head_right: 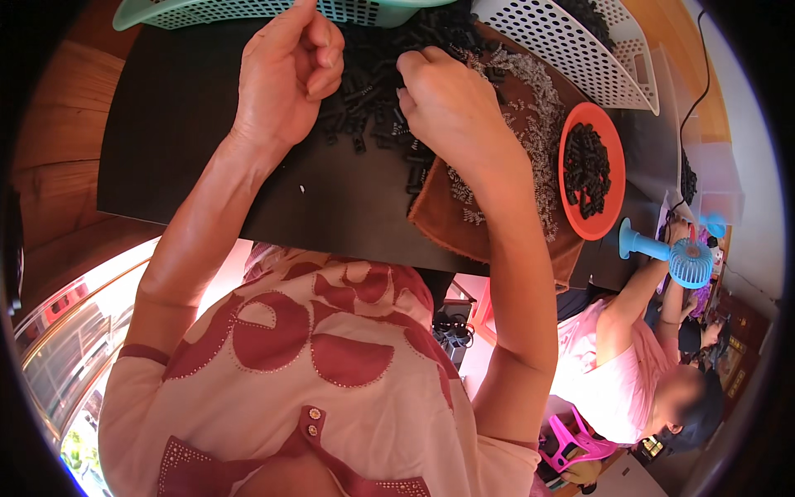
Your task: The person sorts through small black plastic components on a table, picking them up individually and placing them into a small red bowl.
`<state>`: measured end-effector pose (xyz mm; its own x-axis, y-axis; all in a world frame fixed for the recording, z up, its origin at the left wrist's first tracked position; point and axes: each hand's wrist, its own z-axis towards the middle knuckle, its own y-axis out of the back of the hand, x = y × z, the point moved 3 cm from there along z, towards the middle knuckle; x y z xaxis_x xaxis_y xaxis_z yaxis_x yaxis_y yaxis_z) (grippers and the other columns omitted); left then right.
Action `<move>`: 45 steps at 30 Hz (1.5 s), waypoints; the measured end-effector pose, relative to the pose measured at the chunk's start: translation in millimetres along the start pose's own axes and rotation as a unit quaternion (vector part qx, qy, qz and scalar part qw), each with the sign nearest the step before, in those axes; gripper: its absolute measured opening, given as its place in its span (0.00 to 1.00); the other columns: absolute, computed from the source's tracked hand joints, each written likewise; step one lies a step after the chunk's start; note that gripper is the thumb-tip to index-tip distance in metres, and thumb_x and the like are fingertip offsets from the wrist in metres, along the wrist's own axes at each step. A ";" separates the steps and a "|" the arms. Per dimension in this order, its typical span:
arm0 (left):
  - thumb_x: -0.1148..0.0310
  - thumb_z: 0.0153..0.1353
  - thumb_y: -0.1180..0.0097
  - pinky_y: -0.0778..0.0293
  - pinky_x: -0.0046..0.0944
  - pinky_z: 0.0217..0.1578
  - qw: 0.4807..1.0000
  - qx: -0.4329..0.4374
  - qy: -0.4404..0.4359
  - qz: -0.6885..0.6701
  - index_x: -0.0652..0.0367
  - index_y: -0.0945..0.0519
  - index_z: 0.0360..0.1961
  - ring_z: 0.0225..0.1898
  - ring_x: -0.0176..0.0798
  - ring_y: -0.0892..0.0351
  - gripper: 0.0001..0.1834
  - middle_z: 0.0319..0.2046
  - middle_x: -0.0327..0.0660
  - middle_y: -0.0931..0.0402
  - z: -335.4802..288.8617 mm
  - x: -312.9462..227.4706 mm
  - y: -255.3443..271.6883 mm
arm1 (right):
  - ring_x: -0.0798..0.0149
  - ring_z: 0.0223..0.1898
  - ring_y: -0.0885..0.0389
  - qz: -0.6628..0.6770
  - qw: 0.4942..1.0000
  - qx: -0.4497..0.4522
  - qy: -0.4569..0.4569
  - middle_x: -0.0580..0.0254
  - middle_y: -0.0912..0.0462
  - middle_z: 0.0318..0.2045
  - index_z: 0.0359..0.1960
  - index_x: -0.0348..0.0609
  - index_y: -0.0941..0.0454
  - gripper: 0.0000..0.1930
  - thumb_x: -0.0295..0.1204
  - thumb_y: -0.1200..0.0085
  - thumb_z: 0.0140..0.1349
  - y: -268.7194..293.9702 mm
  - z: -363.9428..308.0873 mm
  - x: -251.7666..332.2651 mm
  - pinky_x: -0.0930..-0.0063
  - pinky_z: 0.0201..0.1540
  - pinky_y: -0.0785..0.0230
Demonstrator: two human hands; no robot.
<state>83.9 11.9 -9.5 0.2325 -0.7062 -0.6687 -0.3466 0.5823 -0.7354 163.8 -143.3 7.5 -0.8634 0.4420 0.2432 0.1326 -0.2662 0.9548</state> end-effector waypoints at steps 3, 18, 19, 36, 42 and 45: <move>0.57 0.73 0.54 0.47 0.30 0.13 1.000 -0.010 0.004 0.002 0.57 0.29 0.21 0.12 0.31 0.41 0.23 0.17 0.41 0.31 3.1 1.6 3.5 | 0.48 0.34 0.20 0.048 0.998 -0.036 0.003 0.53 0.22 0.34 0.40 0.40 0.25 0.10 0.26 0.42 0.57 0.8 -3.0 -1.8 0.58 0.37 0.27; 0.50 0.72 0.53 0.38 0.24 0.21 0.927 0.223 0.098 0.285 0.58 0.20 0.31 0.22 0.22 0.31 0.23 0.24 0.32 0.24 -20.3 13.4 -11.7 | 0.73 0.24 0.23 0.248 0.946 -0.208 0.005 0.64 0.24 0.31 0.44 0.40 0.24 0.14 0.18 0.38 0.57 19.5 -28.4 31.4 0.80 0.25 0.29; 0.50 0.72 0.53 0.38 0.24 0.21 0.926 0.224 0.102 0.286 0.58 0.20 0.31 0.22 0.22 0.31 0.23 0.24 0.32 0.24 -21.4 14.1 -10.5 | 0.73 0.24 0.23 0.250 0.946 -0.209 0.002 0.64 0.24 0.31 0.44 0.40 0.24 0.14 0.18 0.38 0.57 19.0 -27.1 30.6 0.80 0.25 0.29; 0.68 0.64 0.53 0.44 0.29 0.18 0.995 0.073 0.066 0.016 0.62 0.27 0.34 0.17 0.31 0.35 0.08 0.24 0.41 0.27 -16.8 0.1 11.9 | 0.51 0.32 0.22 0.117 0.993 0.008 -0.013 0.56 0.25 0.31 0.36 0.41 0.22 0.05 0.21 0.44 0.58 14.4 -57.1 32.2 0.63 0.34 0.29; 0.69 0.63 0.54 0.43 0.29 0.18 0.993 0.087 0.070 0.036 0.63 0.26 0.34 0.18 0.32 0.35 0.08 0.24 0.41 0.27 -20.6 0.3 7.3 | 0.48 0.33 0.20 -0.002 1.000 -0.009 -0.004 0.58 0.24 0.35 0.38 0.42 0.21 0.06 0.25 0.44 0.59 6.3 -52.4 28.6 0.58 0.34 0.27; 0.69 0.63 0.54 0.43 0.29 0.18 0.994 0.084 0.064 0.027 0.63 0.26 0.34 0.17 0.32 0.36 0.08 0.25 0.42 0.27 -22.1 -1.8 8.2 | 0.48 0.33 0.20 -0.007 0.999 -0.038 -0.017 0.57 0.24 0.35 0.40 0.43 0.21 0.08 0.24 0.46 0.59 12.6 -52.3 28.9 0.58 0.34 0.26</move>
<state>60.5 9.1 -11.9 0.0960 -0.7117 -0.6959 -0.1954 0.6720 -0.7143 115.0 -178.7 17.5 -0.8474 0.4751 0.2372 0.0826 -0.3234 0.9427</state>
